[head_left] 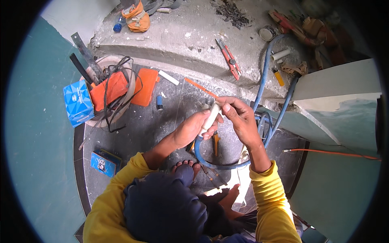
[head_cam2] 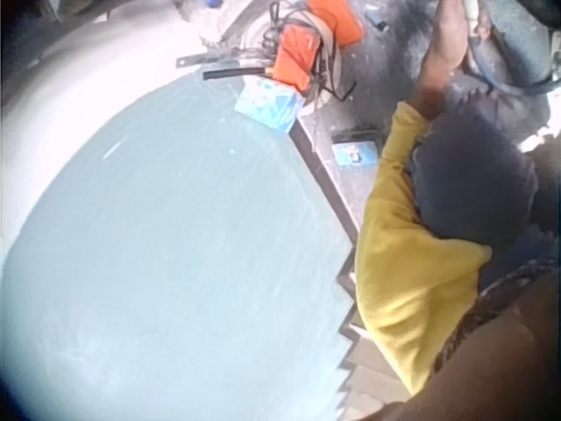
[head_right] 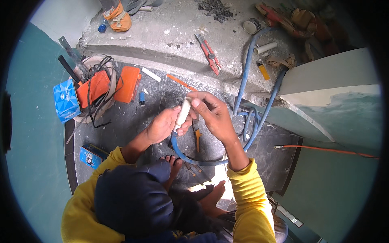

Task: The person sits on the floor and uses a utility knife to strip the outer sheath of a blue cable. They then use pliers to cut a white PVC pipe and wrap the cut end with black tape. Finally, they insert the taped pipe end into a larger pipe fitting.

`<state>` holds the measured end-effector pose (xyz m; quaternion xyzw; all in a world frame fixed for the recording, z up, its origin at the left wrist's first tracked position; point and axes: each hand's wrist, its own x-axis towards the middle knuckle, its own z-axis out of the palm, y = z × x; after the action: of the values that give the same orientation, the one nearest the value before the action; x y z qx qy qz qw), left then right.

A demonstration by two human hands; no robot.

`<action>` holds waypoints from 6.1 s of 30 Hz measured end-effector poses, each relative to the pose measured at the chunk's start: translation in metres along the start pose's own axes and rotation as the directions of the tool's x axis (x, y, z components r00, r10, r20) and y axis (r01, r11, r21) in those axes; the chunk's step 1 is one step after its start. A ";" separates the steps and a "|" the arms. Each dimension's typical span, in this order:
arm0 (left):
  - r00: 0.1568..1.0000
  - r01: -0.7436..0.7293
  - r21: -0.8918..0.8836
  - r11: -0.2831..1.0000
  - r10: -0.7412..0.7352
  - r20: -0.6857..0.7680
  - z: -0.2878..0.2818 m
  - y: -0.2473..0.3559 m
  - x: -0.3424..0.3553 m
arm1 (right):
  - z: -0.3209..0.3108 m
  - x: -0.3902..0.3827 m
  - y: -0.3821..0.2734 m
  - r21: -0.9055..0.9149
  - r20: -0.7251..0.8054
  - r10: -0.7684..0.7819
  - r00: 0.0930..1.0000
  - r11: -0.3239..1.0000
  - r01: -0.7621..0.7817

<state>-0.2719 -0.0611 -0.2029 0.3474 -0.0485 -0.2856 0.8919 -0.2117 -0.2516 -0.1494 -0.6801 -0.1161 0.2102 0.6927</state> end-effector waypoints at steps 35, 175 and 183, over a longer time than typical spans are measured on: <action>0.993 0.022 0.267 0.963 0.010 -0.116 0.018 -0.012 -0.006 | 0.022 0.017 -0.029 0.611 -0.237 0.258 0.937 0.789 -0.062; 0.679 -0.293 0.241 0.925 0.379 -0.629 -0.015 0.031 -0.023 | 0.031 -0.048 0.027 0.239 -0.367 -0.033 0.930 0.963 0.128; 0.698 -0.129 0.289 0.949 0.294 -0.653 0.023 0.020 -0.014 | 0.046 -0.028 0.030 -0.723 0.027 -0.496 0.868 0.590 0.359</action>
<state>-0.2805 -0.0549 -0.1714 0.5174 0.2145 -0.0241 0.8281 -0.2603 -0.2236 -0.1732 -0.8598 -0.2858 -0.0854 0.4145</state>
